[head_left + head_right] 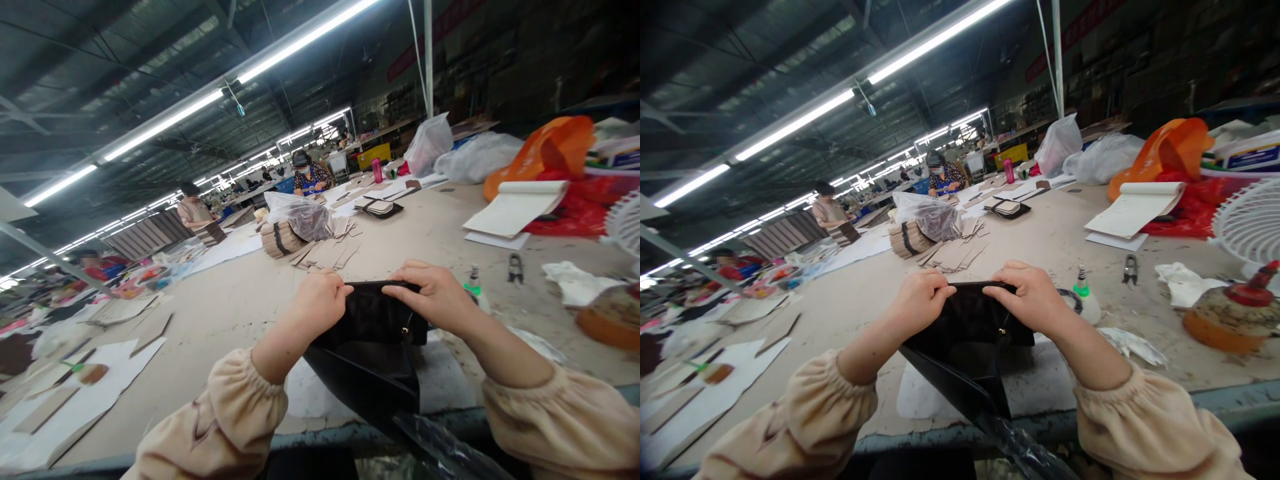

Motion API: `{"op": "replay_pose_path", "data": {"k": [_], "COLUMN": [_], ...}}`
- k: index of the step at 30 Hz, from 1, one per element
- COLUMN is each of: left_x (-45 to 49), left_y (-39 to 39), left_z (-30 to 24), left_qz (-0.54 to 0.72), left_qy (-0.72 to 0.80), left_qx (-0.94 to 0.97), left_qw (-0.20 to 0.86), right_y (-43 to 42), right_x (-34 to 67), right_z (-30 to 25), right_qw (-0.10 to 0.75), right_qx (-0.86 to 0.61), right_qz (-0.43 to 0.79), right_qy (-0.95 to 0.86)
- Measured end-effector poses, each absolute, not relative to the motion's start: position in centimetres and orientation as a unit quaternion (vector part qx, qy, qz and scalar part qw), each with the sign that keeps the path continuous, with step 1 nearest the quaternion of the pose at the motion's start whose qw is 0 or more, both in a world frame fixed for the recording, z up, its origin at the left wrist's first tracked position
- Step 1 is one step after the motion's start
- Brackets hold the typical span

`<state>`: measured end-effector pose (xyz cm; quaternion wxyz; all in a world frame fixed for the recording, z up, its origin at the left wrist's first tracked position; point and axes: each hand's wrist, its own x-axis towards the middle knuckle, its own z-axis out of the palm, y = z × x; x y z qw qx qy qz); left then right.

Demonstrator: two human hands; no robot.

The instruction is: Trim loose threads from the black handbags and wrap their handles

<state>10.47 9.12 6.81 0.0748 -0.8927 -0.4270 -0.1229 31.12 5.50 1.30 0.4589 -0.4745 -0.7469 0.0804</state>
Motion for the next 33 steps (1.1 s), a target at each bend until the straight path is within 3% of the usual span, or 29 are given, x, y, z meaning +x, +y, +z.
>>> {"op": "replay_pose_path", "data": {"k": [25,33], "left_x": [10.8,10.4], "left_y": [8.8,9.1], "left_z": [6.8,6.7], "left_qz": [-0.117,-0.130], "left_qy": [-0.443,-0.432], "left_qx": [-0.883,-0.888], "left_qw": [0.103,0.087], "right_y": [4.9,5.1], "right_x": [28.4,25.5], "right_z": [2.5,2.5], "right_qw": [0.322,0.320], "right_qx": [-0.530,-0.540], "right_qz": [-0.157,-0.144], "right_qy": [-0.769,-0.765]}}
